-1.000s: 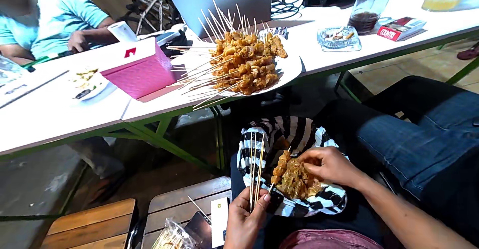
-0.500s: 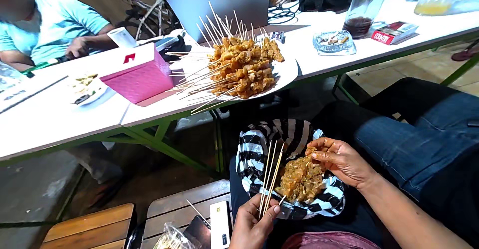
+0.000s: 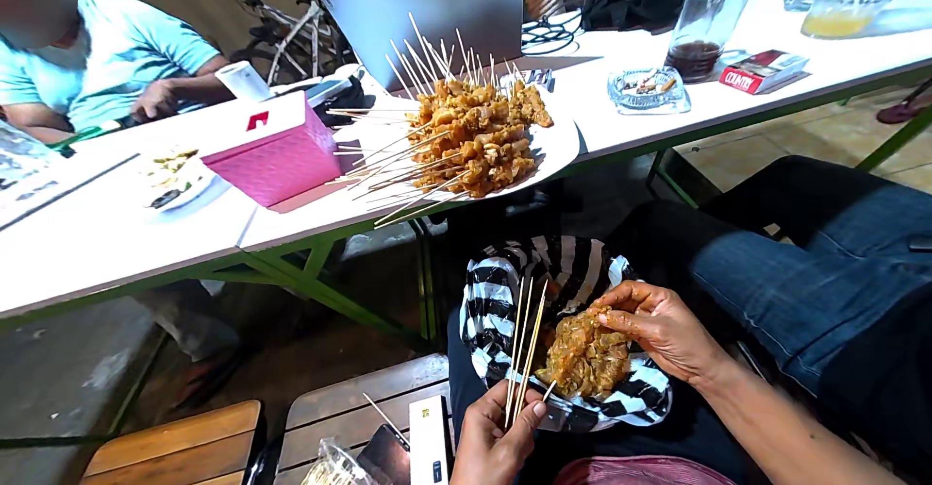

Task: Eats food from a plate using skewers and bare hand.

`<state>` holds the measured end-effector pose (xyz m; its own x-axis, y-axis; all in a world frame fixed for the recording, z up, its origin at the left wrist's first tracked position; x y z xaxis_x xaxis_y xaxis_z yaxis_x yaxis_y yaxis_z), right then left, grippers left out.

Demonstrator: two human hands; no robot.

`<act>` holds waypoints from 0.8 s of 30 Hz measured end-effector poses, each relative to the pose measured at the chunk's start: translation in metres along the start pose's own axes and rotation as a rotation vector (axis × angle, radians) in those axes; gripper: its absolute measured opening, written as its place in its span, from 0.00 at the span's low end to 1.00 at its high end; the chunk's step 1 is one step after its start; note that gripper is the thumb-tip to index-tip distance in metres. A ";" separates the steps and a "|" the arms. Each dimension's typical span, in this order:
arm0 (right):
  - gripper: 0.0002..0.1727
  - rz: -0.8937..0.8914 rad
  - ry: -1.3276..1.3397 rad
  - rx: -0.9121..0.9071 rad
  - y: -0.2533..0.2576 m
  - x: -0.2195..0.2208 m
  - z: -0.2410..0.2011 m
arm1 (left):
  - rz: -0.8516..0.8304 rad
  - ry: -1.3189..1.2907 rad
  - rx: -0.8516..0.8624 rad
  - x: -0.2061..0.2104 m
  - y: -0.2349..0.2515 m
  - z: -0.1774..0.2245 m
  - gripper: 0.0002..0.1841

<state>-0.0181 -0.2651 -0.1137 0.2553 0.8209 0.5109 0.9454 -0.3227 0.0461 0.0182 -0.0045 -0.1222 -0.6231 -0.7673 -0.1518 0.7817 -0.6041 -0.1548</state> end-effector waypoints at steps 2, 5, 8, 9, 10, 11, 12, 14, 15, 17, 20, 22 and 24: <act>0.08 -0.001 0.003 0.011 -0.001 0.002 -0.001 | 0.005 -0.004 0.004 0.000 0.000 0.000 0.02; 0.06 0.008 0.024 0.053 -0.001 0.003 -0.002 | 0.009 -0.020 0.013 0.000 0.000 0.000 0.02; 0.06 0.025 0.029 0.100 -0.001 0.005 -0.003 | 0.005 -0.036 0.023 0.000 0.000 -0.001 0.02; 0.06 0.034 0.039 0.125 -0.002 0.005 -0.003 | 0.002 -0.042 0.029 0.001 0.001 -0.001 0.02; 0.07 0.038 0.058 0.152 -0.001 0.005 -0.003 | -0.001 -0.049 0.034 0.000 0.001 -0.001 0.02; 0.07 0.036 0.079 0.181 -0.001 0.005 -0.003 | -0.003 -0.051 0.038 0.000 0.001 -0.001 0.03; 0.08 0.029 0.097 0.209 -0.001 0.005 -0.003 | -0.004 -0.051 0.046 0.000 0.000 -0.001 0.03; 0.09 0.019 0.123 0.252 -0.001 0.006 -0.002 | -0.008 -0.049 0.055 0.000 0.000 0.000 0.04; 0.09 0.013 0.125 0.264 -0.001 0.007 -0.002 | -0.011 -0.046 0.057 0.000 0.001 0.000 0.04; 0.09 0.012 0.123 0.277 -0.002 0.008 -0.002 | -0.015 -0.040 0.053 0.000 0.001 0.001 0.04; 0.08 0.035 0.116 0.264 -0.003 0.010 -0.004 | 0.003 -0.029 0.060 -0.001 0.003 0.006 0.04; 0.15 -0.004 0.078 0.220 -0.002 0.011 -0.009 | 0.065 0.056 0.146 -0.010 0.007 0.018 0.03; 0.18 -0.042 -0.039 0.130 -0.001 0.010 -0.014 | 0.190 0.258 0.335 -0.030 0.019 0.040 0.04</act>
<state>-0.0192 -0.2626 -0.0968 0.2199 0.8510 0.4770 0.9731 -0.2258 -0.0459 0.0525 -0.0013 -0.0811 -0.4214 -0.8181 -0.3914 0.8216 -0.5271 0.2171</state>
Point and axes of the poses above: each hand's wrist, its own y-axis towards the middle knuckle, its own x-axis out of the palm, z = x × y, the point moved 2 cm from there along y, towards the middle knuckle, and after that the axes turned 13 degrees about y, right-handed, at the moved point
